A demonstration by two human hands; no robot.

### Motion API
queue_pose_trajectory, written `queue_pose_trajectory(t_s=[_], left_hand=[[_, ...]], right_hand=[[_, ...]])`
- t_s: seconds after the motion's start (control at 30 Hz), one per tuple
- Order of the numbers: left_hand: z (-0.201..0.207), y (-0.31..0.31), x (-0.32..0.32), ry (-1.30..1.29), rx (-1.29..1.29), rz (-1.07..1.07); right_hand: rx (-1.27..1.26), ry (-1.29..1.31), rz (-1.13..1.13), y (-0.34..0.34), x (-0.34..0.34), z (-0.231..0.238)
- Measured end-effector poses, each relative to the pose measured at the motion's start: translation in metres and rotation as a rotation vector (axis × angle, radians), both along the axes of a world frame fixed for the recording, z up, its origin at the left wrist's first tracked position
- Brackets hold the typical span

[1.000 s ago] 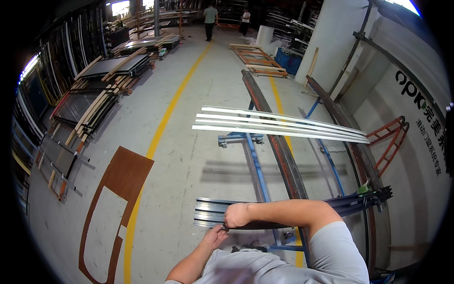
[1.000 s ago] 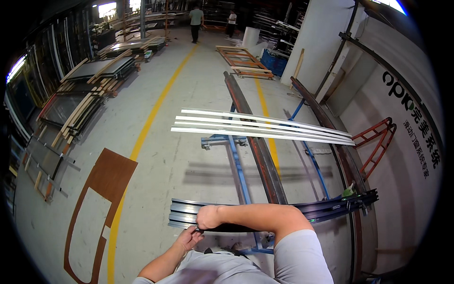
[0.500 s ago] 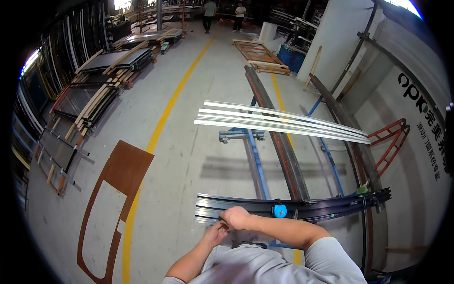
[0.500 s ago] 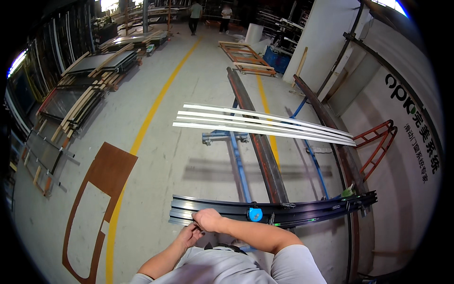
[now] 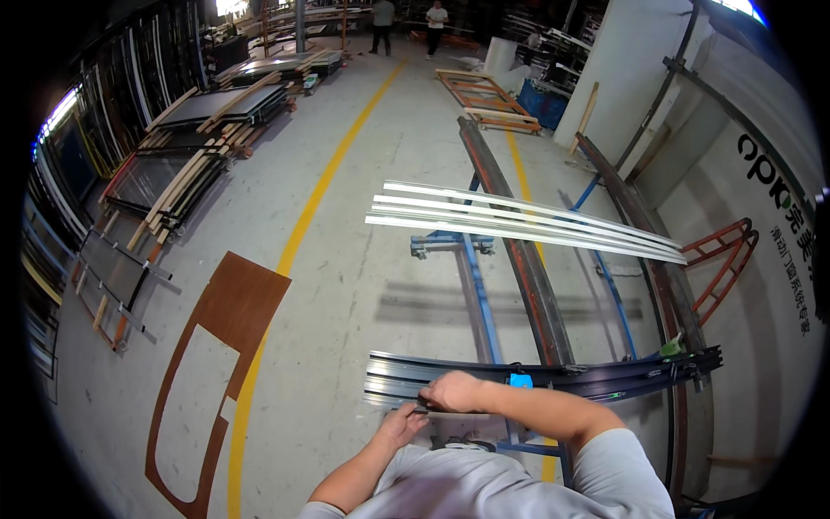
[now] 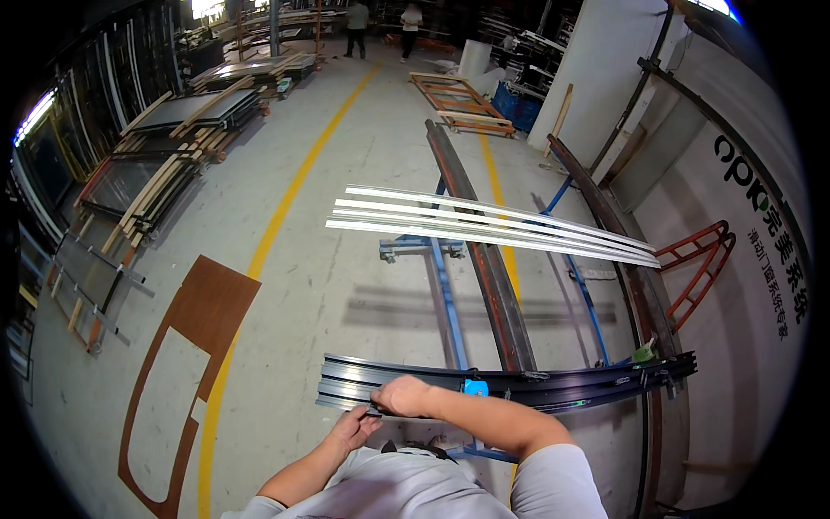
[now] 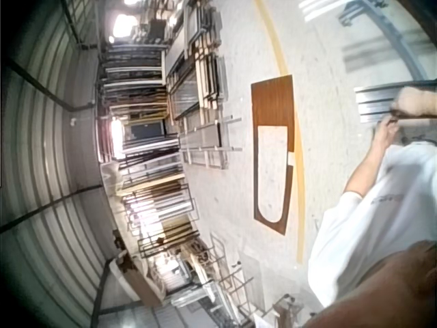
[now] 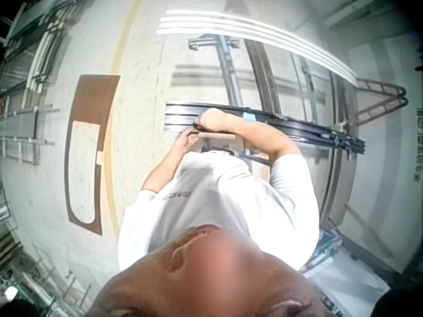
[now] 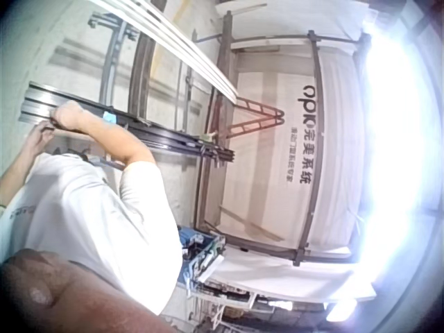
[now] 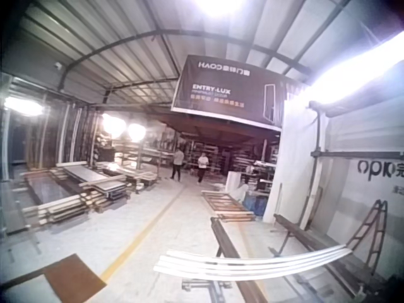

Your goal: The person measures lengths of black metal components using a tape measure, marks a location with a pencil, and then assists another person in moving large framed glass panels and a wooden-textured door panel across the fabrication floor.

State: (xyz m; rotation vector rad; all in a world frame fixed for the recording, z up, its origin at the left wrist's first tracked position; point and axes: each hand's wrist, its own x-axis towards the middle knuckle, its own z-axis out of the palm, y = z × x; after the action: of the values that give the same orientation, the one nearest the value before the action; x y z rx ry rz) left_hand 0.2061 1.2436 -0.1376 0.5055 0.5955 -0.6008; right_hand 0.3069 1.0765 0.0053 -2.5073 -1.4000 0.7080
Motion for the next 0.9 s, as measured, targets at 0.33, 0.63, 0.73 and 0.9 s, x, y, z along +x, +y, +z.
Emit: queue_pose_trajectory(t_s=[0.33, 0.63, 0.73, 0.9], left_hand=[[-0.012, 0.002, -0.004, -0.031, 0.01, 0.029], [-0.015, -0.015, -0.004, -0.008, -0.105, 0.091], [-0.039, -0.017, -0.007, -0.013, -0.139, 0.059], [-0.029, -0.033, -0.003, 0.001, -0.157, -0.038]], right_hand=[[-0.115, -0.05, 0.009, 0.006, 0.001, 0.01], [0.321, 0.045, -0.21, -0.008, -0.024, -0.006], [0.303, -0.041, 0.009, -0.004, -0.012, -0.005], [0.284, -0.076, 0.001, -0.013, -0.012, -0.003]])
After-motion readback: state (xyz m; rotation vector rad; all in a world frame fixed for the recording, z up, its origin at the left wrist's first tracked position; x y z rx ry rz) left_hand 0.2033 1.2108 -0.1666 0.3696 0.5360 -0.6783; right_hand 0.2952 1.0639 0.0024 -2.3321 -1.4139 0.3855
